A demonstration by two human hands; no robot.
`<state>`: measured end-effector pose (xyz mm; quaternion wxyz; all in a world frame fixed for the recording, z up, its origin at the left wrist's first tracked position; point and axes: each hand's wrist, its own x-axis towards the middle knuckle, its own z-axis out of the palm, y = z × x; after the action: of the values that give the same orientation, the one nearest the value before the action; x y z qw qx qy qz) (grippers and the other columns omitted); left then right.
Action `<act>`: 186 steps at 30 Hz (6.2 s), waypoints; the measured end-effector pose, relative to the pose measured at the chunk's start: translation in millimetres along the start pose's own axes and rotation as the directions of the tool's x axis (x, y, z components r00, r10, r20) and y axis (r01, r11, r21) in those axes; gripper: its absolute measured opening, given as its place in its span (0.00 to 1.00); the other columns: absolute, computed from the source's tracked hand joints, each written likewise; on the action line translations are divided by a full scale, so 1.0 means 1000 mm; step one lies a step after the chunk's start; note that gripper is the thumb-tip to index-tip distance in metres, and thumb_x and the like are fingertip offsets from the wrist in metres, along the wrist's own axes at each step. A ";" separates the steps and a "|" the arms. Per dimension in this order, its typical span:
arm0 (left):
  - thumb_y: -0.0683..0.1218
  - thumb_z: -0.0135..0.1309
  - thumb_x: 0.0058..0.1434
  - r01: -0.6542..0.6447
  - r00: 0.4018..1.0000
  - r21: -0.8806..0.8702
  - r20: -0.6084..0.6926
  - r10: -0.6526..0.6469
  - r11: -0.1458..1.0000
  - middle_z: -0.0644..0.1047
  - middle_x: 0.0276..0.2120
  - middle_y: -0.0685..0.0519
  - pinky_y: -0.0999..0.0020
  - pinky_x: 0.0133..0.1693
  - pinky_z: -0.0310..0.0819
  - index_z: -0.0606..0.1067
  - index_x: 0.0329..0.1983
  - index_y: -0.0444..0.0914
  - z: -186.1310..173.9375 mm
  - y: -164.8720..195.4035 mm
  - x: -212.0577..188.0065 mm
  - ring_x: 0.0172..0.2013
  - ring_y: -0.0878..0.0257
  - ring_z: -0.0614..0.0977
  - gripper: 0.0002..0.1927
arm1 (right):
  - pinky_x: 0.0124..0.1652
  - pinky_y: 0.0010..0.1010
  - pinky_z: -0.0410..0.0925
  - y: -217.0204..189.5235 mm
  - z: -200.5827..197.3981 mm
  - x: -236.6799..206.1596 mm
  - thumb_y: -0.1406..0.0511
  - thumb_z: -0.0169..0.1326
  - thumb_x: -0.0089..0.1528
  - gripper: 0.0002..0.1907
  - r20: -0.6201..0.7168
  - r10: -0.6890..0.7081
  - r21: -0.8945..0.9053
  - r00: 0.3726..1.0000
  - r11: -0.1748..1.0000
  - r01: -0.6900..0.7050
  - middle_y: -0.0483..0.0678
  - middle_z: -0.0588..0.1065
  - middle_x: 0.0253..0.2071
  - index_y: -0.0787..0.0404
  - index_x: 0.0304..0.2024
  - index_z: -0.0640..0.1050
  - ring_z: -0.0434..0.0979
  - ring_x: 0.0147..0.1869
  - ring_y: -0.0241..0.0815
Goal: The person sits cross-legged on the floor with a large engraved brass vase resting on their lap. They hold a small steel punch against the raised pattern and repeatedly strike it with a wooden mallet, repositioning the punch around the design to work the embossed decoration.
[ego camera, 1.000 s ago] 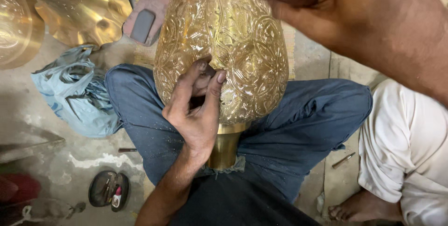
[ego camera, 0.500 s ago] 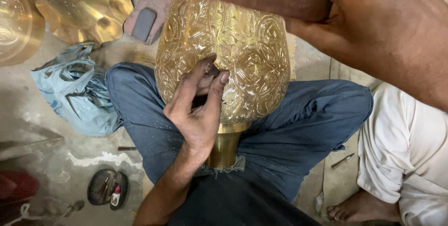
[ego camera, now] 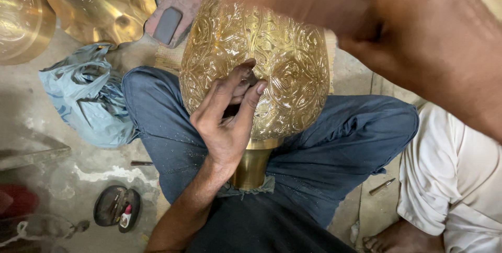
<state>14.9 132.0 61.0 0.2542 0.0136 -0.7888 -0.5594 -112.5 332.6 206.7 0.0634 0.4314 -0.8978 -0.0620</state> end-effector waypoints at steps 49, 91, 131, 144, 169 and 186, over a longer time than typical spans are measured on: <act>0.39 0.64 0.67 -0.025 0.978 0.005 0.209 0.024 1.000 0.82 0.46 0.49 0.72 0.44 0.88 0.76 0.62 0.36 -0.014 0.000 0.012 0.44 0.64 0.88 0.20 | 0.36 0.41 0.72 -0.002 0.027 -0.024 0.71 0.65 0.56 0.17 -0.005 0.191 0.483 0.982 0.860 -0.165 0.53 0.76 0.34 0.65 0.44 0.73 0.80 0.39 0.54; 0.39 0.64 0.67 -0.018 0.952 -0.008 0.304 0.020 1.000 0.82 0.43 0.50 0.71 0.42 0.83 0.77 0.60 0.34 -0.024 0.011 0.026 0.42 0.64 0.86 0.18 | 0.38 0.34 0.73 -0.025 0.037 -0.038 0.73 0.60 0.58 0.15 0.015 0.367 0.736 0.930 0.625 -0.258 0.50 0.77 0.38 0.65 0.46 0.71 0.83 0.42 0.49; 0.40 0.65 0.65 -0.025 0.922 0.018 0.386 0.016 1.000 0.80 0.39 0.51 0.70 0.34 0.76 0.78 0.60 0.36 -0.031 0.008 0.030 0.35 0.66 0.80 0.20 | 0.36 0.36 0.70 -0.026 0.049 -0.051 0.72 0.68 0.53 0.15 -0.093 0.369 0.376 0.925 0.873 -0.310 0.52 0.77 0.32 0.62 0.40 0.77 0.79 0.36 0.50; 0.40 0.65 0.65 -0.045 0.914 0.016 0.404 0.034 0.999 0.79 0.37 0.52 0.70 0.34 0.75 0.79 0.58 0.36 -0.035 0.007 0.031 0.34 0.66 0.80 0.18 | 0.39 0.38 0.70 -0.028 0.049 -0.052 0.74 0.67 0.54 0.14 -0.043 0.367 0.447 0.929 0.839 -0.311 0.52 0.75 0.32 0.63 0.39 0.76 0.77 0.36 0.53; 0.37 0.67 0.65 -0.109 0.954 0.001 0.281 0.104 0.994 0.84 0.48 0.50 0.75 0.42 0.86 0.79 0.55 0.35 -0.036 0.005 0.015 0.45 0.64 0.88 0.16 | 0.40 0.23 0.72 -0.026 0.064 -0.067 0.73 0.61 0.72 0.08 -0.116 0.648 0.923 0.753 0.351 -0.160 0.48 0.75 0.37 0.68 0.45 0.73 0.78 0.38 0.35; 0.35 0.67 0.62 0.000 0.996 -0.048 0.085 0.005 0.999 0.83 0.46 0.45 0.70 0.45 0.87 0.76 0.56 0.30 -0.020 -0.008 -0.003 0.45 0.60 0.88 0.20 | 0.50 0.42 0.65 -0.018 -0.005 -0.013 0.70 0.69 0.52 0.20 -0.127 0.135 0.046 0.983 0.990 -0.130 0.49 0.76 0.38 0.59 0.47 0.81 0.76 0.45 0.50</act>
<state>24.0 112.5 57.6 0.2215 -0.0172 -0.7852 -0.5780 -89.8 331.7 207.9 0.1177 0.3749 -0.9195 -0.0123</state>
